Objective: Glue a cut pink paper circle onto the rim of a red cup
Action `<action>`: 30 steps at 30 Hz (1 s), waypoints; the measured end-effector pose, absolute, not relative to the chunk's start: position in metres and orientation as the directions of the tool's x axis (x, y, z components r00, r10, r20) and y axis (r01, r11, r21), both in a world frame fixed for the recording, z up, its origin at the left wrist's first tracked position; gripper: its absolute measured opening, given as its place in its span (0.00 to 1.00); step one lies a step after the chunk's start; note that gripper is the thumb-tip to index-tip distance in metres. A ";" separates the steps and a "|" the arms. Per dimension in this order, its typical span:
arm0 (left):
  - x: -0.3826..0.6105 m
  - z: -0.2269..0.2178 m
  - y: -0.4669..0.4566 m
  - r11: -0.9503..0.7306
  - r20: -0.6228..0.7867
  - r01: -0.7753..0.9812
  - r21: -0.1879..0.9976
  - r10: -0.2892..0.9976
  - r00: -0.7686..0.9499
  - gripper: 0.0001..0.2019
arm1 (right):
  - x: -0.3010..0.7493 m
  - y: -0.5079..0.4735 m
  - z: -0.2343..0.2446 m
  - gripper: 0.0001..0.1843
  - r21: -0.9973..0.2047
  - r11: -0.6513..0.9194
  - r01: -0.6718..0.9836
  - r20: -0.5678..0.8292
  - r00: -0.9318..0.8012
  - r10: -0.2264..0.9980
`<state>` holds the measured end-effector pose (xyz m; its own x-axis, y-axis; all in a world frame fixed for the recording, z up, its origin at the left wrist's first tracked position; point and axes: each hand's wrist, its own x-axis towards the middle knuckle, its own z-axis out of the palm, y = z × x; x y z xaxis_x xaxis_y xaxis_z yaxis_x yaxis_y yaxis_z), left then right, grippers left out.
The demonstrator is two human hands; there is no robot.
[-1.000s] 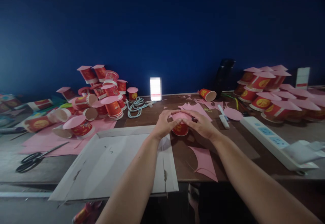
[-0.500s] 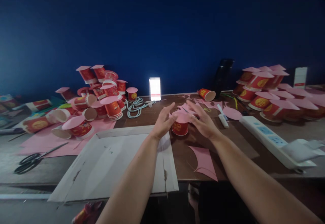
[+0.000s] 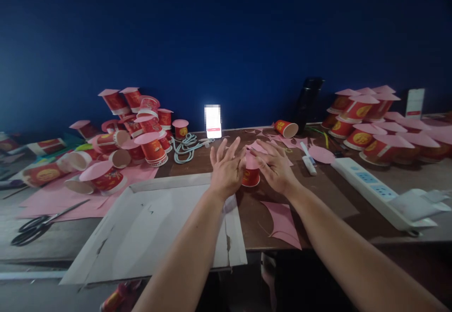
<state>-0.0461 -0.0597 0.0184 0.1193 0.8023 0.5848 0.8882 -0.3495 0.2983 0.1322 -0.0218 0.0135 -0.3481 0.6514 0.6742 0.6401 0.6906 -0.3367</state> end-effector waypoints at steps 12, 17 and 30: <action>-0.047 0.020 -0.060 -0.417 0.566 0.811 0.411 0.814 0.131 0.20 | 0.129 -0.023 0.015 0.25 -0.404 0.675 0.618 0.640 -0.336 0.691; -0.047 0.018 -0.059 -0.417 0.565 0.805 0.422 0.816 0.127 0.20 | 0.129 -0.023 0.016 0.25 -0.430 0.672 0.603 0.632 -0.331 0.701; -0.054 0.016 -0.054 -0.398 0.510 0.746 0.534 0.855 0.090 0.24 | 0.130 -0.023 0.013 0.25 -0.542 0.694 0.475 0.642 -0.299 0.706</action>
